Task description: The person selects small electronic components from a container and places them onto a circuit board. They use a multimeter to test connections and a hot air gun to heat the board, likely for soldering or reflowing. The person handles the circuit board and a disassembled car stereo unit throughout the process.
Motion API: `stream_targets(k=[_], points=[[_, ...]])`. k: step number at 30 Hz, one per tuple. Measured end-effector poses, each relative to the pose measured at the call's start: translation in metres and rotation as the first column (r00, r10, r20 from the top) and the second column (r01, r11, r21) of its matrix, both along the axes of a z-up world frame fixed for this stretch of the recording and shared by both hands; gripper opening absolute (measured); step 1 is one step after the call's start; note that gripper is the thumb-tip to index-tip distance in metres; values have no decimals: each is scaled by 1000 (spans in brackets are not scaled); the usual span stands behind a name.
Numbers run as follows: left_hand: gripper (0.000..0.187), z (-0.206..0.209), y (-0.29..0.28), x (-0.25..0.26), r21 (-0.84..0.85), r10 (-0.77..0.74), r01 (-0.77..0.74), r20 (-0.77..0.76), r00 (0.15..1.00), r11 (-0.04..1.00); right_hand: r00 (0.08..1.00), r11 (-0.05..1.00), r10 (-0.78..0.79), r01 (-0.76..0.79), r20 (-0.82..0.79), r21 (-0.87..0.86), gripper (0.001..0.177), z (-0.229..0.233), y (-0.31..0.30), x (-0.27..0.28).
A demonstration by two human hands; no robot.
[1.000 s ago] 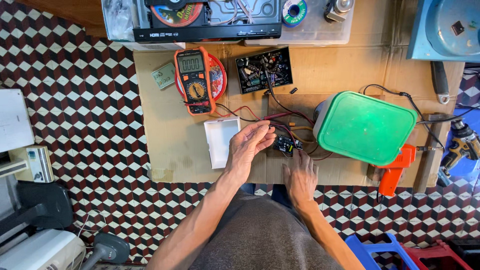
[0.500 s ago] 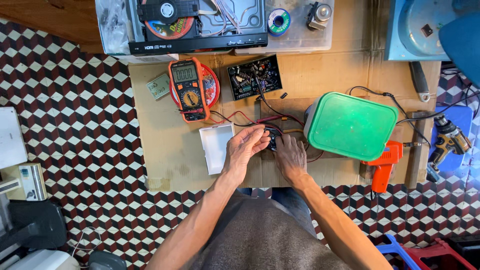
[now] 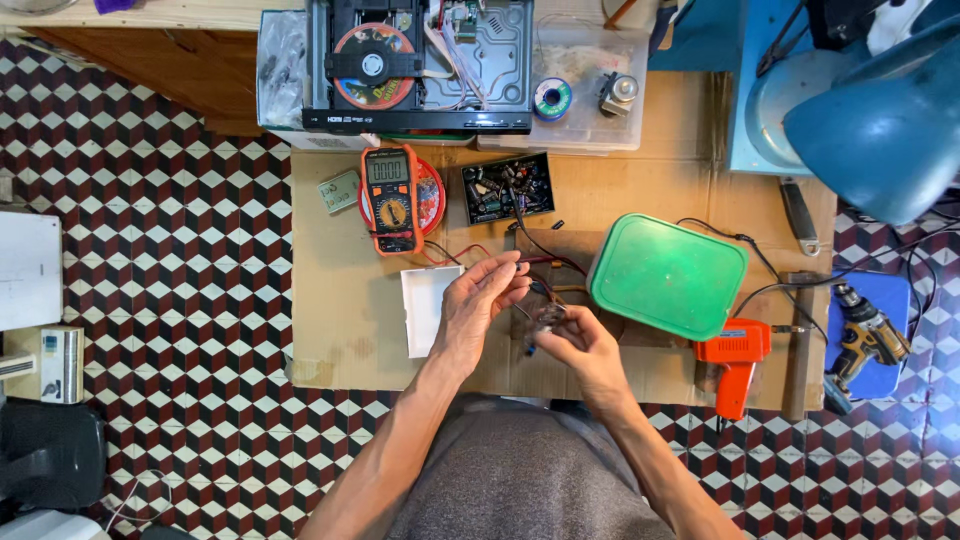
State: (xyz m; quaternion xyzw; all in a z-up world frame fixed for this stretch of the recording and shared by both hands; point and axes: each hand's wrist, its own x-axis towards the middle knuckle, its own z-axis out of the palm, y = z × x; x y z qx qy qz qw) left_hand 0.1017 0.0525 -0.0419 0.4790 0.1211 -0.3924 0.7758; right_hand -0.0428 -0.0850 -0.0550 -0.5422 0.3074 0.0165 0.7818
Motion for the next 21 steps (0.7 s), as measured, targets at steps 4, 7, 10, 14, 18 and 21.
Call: stream_targets(k=[4, 7, 10, 14, 18, 21], points=[[36, 27, -26, -11, -75, 63, -62, 2, 998, 995, 872, 579, -487, 277, 52, 766, 46, 63, -36, -26], [33, 47, -54, -27, -138, 32, -30, 13, 999, 990, 820, 449, -566, 222, 83, 865, 46, 74, -72, -28], [31, 63, -82, -44, -151, -5, 9, 24, 1000, 989, 885, 629, -459, 257, 83, 733, 46, 75, -104, -24], [31, 73, -108, -69, -150, 15, -12, 16, 1000, 989, 999, 969, -44, 50, 33, -240, 51, 81, -133, -22], [31, 65, -128, -85, -106, 94, -87, 57, 994, 991, 992, 699, 116, -113, -45, -706, 59, 79, -149, -24], [31, 58, -135, -93, -32, 153, -150, 138, 978, 988, 995, 889, 93, -63, 45, -454, 56, 72, -159, -27]])
